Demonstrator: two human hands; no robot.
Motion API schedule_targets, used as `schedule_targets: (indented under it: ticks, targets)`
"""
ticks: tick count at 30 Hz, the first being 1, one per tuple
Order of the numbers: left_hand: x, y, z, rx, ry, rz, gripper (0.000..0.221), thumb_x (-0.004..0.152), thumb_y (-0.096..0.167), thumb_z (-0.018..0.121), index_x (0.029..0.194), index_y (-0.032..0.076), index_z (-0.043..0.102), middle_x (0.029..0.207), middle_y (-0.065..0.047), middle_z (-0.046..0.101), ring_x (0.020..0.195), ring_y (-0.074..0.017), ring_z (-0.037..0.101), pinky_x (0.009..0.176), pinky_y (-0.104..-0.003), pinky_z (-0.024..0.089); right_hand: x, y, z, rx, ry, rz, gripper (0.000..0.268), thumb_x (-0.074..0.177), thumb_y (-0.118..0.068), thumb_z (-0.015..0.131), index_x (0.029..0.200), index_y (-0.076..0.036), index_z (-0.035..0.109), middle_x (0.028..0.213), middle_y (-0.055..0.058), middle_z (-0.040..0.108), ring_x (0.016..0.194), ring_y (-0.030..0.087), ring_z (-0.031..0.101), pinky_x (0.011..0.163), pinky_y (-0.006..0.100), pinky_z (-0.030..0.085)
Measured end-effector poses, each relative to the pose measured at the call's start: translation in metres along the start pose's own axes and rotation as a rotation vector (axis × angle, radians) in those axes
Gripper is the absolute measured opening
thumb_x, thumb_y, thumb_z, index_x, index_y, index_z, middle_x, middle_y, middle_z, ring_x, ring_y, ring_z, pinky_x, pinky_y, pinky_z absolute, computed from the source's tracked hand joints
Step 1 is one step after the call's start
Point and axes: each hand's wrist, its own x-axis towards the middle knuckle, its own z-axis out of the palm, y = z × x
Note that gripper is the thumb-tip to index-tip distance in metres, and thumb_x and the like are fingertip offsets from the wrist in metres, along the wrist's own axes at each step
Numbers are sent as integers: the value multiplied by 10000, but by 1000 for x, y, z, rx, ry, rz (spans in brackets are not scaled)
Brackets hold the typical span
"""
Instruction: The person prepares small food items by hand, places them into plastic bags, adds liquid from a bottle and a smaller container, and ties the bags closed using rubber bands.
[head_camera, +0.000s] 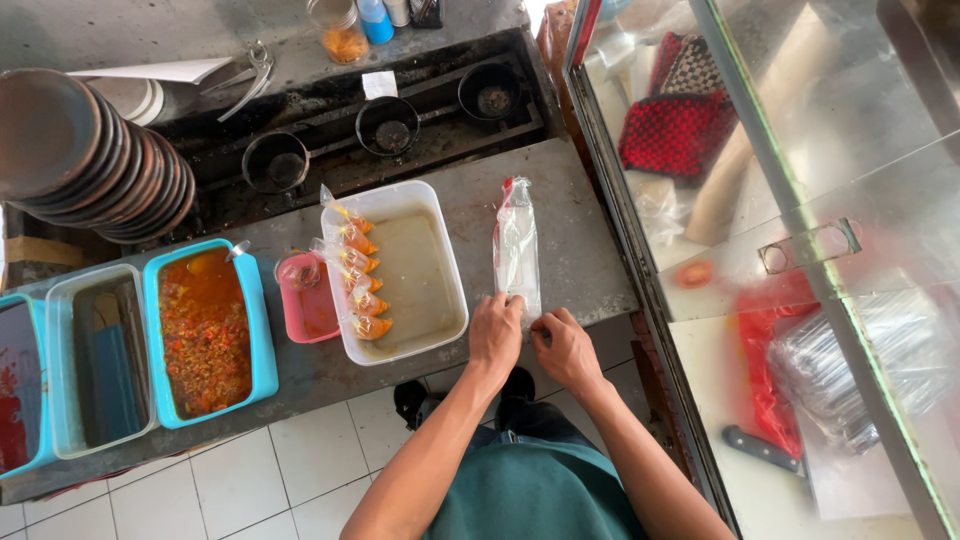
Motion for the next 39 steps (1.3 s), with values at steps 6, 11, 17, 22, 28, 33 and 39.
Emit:
schedule_targets:
  ticks: [6, 11, 17, 22, 28, 33, 39]
  targets:
    - [1, 2, -3, -28, 13, -27, 157, 884, 1, 622, 1033, 29, 664, 990, -151, 691, 921, -360, 657, 808, -467, 534, 2, -2, -1, 9, 10, 32, 153, 869, -152, 720, 980, -47, 720, 1014, 135, 669, 912, 336, 691, 796, 418, 548]
    - [2, 9, -10, -125, 34, -69, 167, 887, -16, 625, 1050, 21, 626, 972, -149, 692, 930, -353, 668, 810, -467, 540, 4, -1, 2, 53, 43, 32, 148, 871, -158, 716, 971, -49, 721, 1004, 123, 685, 892, 337, 695, 778, 416, 553]
    - [10, 31, -42, -54, 111, 4, 153, 782, 34, 681, 932, 59, 668, 935, -145, 686, 878, -355, 653, 750, -465, 517, 5, 2, 4, 64, 61, 28, 150, 851, -160, 731, 940, -40, 720, 983, 126, 682, 866, 341, 693, 757, 419, 550]
    - [19, 37, -57, -104, 89, -44, 101, 940, 180, 667, 922, 83, 689, 822, -94, 725, 812, -345, 668, 753, -496, 484, 5, 10, 10, 101, 71, 25, 187, 846, -177, 753, 925, -18, 693, 952, 134, 675, 841, 326, 695, 745, 402, 554]
    - [32, 37, -74, -330, 183, -160, 177, 1005, 219, 614, 957, 75, 706, 813, -128, 736, 768, -381, 698, 677, -474, 520, 4, 2, 2, 158, 41, 250, 534, 804, -291, 835, 1161, -6, 559, 952, 145, 643, 804, 258, 640, 733, 364, 545]
    - [37, 36, -91, -751, -56, -560, 324, 1031, 298, 481, 1021, 85, 725, 846, -53, 771, 711, -216, 734, 573, -401, 592, -4, -25, -20, 382, 267, 108, 695, 782, -273, 829, 1342, -23, 502, 1212, 177, 554, 1042, 245, 564, 834, 362, 535]
    - [20, 18, -80, -1106, -264, -463, 430, 1090, 344, 430, 1066, 46, 739, 885, -19, 752, 767, -82, 643, 608, -284, 470, 7, -55, -50, 135, 257, -353, 476, 828, -189, 812, 1228, 0, 635, 1427, 191, 530, 1304, 389, 466, 1054, 464, 405]
